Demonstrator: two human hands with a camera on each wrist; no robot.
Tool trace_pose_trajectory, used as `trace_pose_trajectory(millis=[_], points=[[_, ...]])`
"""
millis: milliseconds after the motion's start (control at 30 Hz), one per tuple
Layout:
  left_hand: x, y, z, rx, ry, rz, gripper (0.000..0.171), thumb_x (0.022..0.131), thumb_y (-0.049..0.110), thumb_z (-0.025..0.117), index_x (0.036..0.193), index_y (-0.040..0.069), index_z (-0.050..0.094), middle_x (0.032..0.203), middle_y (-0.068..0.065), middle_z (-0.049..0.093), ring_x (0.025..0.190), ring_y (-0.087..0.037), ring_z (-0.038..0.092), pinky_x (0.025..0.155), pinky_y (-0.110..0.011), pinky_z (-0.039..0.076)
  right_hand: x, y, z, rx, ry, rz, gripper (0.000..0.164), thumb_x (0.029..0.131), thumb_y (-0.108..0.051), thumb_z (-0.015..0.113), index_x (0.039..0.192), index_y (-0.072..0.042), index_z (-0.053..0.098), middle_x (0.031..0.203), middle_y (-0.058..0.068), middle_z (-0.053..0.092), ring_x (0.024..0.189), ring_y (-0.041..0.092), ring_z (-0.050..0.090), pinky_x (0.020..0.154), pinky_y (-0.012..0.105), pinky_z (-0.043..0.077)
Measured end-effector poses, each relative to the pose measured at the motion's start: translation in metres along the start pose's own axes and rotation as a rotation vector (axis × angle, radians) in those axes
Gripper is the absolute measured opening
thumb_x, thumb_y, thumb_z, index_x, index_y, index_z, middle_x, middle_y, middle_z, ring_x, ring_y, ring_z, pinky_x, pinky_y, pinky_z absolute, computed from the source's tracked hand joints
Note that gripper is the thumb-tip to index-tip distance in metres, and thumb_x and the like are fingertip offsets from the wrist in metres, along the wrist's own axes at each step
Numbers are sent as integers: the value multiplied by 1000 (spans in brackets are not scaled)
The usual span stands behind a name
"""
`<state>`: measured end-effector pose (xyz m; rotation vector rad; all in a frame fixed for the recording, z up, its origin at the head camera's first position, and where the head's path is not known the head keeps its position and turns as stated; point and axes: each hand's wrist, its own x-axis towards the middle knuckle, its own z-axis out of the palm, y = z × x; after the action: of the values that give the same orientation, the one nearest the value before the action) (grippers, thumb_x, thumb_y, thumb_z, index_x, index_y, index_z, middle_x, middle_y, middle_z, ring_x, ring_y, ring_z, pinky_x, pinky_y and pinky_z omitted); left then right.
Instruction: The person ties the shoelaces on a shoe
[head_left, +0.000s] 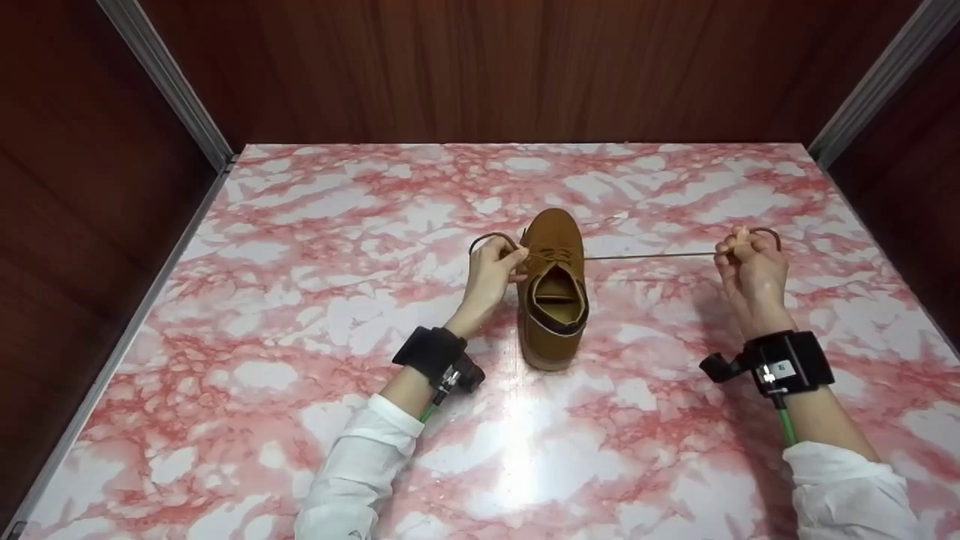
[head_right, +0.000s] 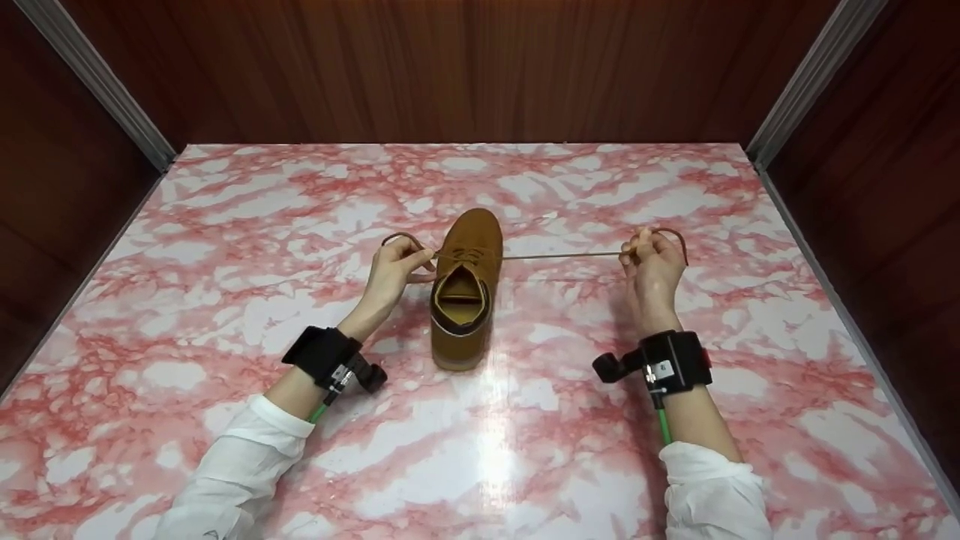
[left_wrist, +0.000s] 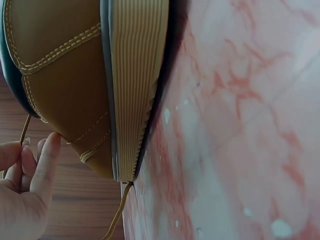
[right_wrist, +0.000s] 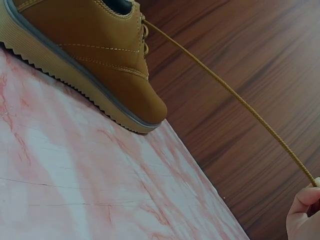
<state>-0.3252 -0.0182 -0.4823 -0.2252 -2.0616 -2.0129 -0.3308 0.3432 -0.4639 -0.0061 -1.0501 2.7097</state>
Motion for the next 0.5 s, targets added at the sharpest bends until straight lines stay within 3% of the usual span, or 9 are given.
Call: trace_pose_trajectory(millis=[133, 267, 367, 500], points=[[2, 0, 3, 50, 29, 31, 29, 62, 36, 50, 65, 8, 46, 63, -4, 46, 48, -13, 47, 38, -22, 38, 0, 2, 1, 10, -7, -3, 32, 68, -7, 48, 94, 9, 38, 76, 15, 41, 66, 23, 42, 53, 27, 35], [5, -1, 8, 227, 94, 104, 28, 62, 42, 46, 63, 14, 48, 58, 4, 46, 46, -6, 43, 40, -18, 36, 0, 4, 3, 22, -17, 18, 34, 68, -9, 48, 95, 8, 37, 76, 15, 40, 66, 23, 41, 52, 27, 34], [6, -2, 12, 329, 133, 118, 28, 62, 45, 44, 63, 18, 49, 54, 7, 44, 43, -5, 40, 39, -18, 33, 0, 4, 6, 17, -21, 39, 36, 68, -10, 48, 98, 7, 36, 76, 14, 40, 66, 22, 42, 50, 27, 34], [4, 1, 15, 330, 128, 100, 27, 61, 46, 45, 65, 20, 50, 54, 8, 46, 41, -5, 41, 39, -19, 33, -2, 3, 8, -45, -8, 56, 39, 68, -14, 49, 99, 5, 37, 77, 14, 42, 71, 24, 42, 54, 29, 34]])
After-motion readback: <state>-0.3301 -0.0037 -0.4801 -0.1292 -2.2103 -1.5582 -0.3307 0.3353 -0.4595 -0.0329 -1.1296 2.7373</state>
